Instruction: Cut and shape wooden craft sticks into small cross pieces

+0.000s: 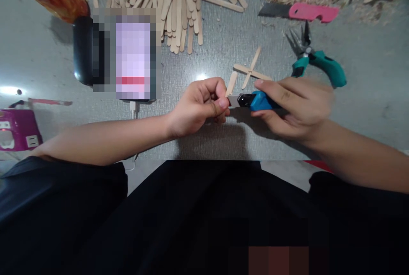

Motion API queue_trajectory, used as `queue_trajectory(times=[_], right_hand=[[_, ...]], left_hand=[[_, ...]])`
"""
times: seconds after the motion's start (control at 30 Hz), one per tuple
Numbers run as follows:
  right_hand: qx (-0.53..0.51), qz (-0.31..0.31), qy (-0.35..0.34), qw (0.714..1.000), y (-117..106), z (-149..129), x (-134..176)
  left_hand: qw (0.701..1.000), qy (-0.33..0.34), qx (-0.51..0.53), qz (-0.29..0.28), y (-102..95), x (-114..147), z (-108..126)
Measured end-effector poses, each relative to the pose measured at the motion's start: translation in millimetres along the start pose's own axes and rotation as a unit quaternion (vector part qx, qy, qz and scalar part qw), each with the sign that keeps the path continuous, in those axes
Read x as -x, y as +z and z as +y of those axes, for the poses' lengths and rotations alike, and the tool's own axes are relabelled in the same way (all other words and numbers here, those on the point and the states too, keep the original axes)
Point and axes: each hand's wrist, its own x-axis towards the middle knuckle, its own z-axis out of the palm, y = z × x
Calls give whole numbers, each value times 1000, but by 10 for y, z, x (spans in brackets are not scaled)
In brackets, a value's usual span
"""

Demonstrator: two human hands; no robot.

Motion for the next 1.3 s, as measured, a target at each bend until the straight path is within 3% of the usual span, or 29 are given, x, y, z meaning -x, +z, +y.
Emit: queue_trajectory(times=[0.23, 0.4, 0.6, 1.1, 1.3], right_hand=[[-30, -10, -9, 999, -55, 14, -18], [-27, -60, 20, 998, -70, 8, -11], [-39, -10, -25, 999, -15, 44, -39], [20, -58, 10, 998, -48, 32, 20], [15, -17, -16, 1000, -26, 33, -5]], left_hand=[[999, -5, 45, 5, 9, -6, -13], [999, 1, 33, 5, 1, -6, -11], [1000, 5, 26, 7, 3, -10, -17], [999, 5, 17, 35, 17, -24, -38], [999, 5, 22, 39, 15, -28, -42]])
